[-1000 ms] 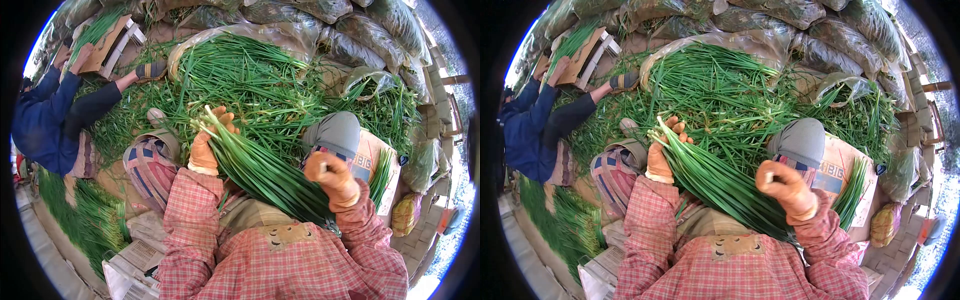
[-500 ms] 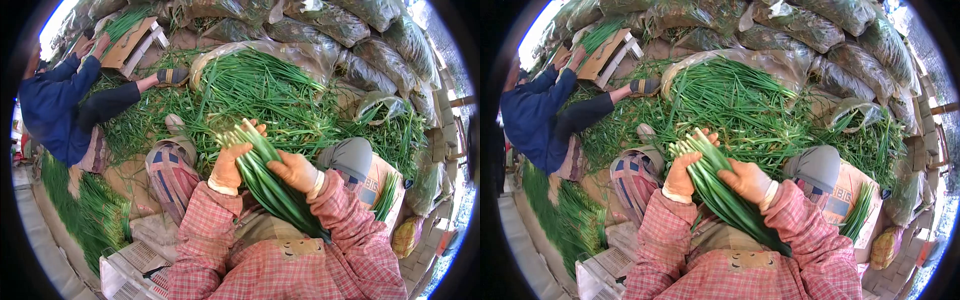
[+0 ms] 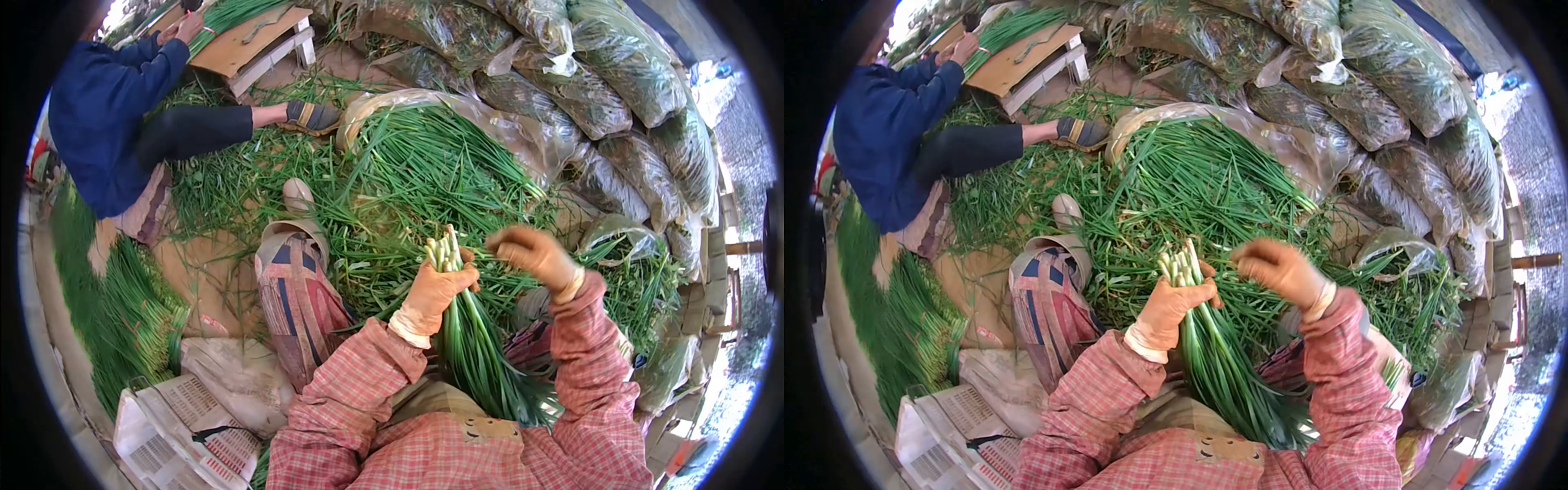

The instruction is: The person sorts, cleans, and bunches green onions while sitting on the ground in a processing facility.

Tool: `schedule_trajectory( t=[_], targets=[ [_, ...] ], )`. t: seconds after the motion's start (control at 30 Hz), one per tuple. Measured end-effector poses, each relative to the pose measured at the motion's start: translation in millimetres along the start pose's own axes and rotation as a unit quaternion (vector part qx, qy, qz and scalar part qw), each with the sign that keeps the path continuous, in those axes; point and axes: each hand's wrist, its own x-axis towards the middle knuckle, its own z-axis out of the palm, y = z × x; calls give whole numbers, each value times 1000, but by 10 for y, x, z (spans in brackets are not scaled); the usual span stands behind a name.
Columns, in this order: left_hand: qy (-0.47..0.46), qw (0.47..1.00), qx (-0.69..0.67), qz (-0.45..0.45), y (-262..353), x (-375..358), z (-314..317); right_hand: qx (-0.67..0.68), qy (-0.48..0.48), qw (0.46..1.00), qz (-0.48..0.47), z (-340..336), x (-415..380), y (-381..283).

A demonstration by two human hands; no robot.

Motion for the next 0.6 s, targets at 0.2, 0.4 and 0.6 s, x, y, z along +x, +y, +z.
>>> schedule_trajectory(
  t=[0.2, 0.4, 0.6],
  targets=[
    [18, 995, 75, 66, -75, 80, 93, -469, -119, 851, -205, 343, 571, -992],
    [-3, 998, 65, 16, 51, 48, 39, -322, -141, 929, -118, 543, 805, -950],
    [-158, 984, -85, 0, 116, -8, 65, -30, -116, 954, -275, 47, 1319, -1524]
  ],
)
